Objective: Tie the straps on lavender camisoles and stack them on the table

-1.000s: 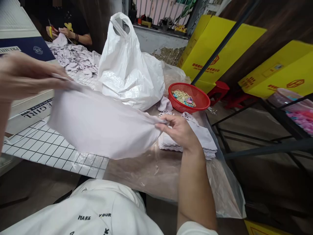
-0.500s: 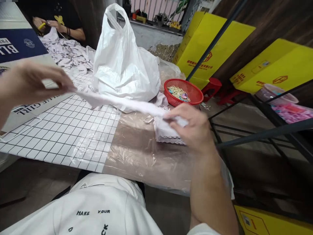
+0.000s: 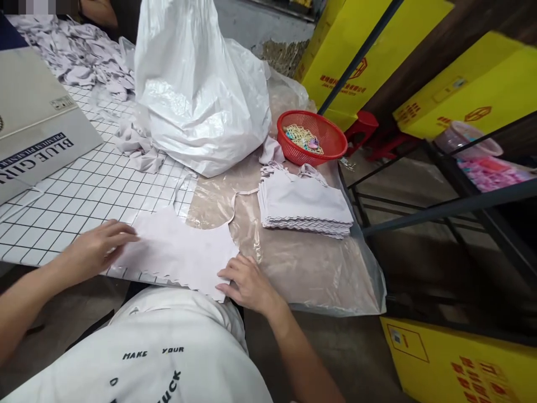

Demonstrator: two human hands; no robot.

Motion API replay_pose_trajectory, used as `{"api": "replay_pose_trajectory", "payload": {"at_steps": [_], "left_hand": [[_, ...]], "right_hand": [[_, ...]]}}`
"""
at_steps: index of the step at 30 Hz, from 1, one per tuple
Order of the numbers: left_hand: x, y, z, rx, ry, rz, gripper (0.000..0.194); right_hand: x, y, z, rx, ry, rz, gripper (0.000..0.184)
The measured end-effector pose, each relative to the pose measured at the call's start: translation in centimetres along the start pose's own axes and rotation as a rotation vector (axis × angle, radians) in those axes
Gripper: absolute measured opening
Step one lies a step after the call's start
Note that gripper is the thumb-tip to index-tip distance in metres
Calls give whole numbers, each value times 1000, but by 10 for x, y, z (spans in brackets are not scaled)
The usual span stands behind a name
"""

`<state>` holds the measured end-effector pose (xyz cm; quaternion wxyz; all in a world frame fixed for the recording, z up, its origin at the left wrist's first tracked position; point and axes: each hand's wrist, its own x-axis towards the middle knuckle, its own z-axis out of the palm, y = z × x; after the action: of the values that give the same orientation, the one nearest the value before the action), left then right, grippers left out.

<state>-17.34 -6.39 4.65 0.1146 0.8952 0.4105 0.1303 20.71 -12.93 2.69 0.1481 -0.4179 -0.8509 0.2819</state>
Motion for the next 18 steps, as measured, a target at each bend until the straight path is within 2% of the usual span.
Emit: {"api": "replay_pose_trajectory", "payload": {"at_steps": [3,5,8,10,12,15,18], "left_hand": [[54,42,29,-117,-14,229,36],[86,68,59,-174,-41,350,35],[116,90,102,-176,-62,397,44],[124,93,121,-161,-82,390,50],[126,91,132,-157,-94,382,53],[125,88,137,-157,-84,367,55],[125,87,138,-155,-84,362,57]], "right_hand": [[16,19,-18,60,23,145,28],[34,34,-29,122,147,321,34],[67,50,-39,127,296,603,32],[89,56,-37,107,293,730,29],[108,58,-30,155,324,793,26],[128,61,-18,312,431,775,25],[140,64,-17,453,445,712,17]]}}
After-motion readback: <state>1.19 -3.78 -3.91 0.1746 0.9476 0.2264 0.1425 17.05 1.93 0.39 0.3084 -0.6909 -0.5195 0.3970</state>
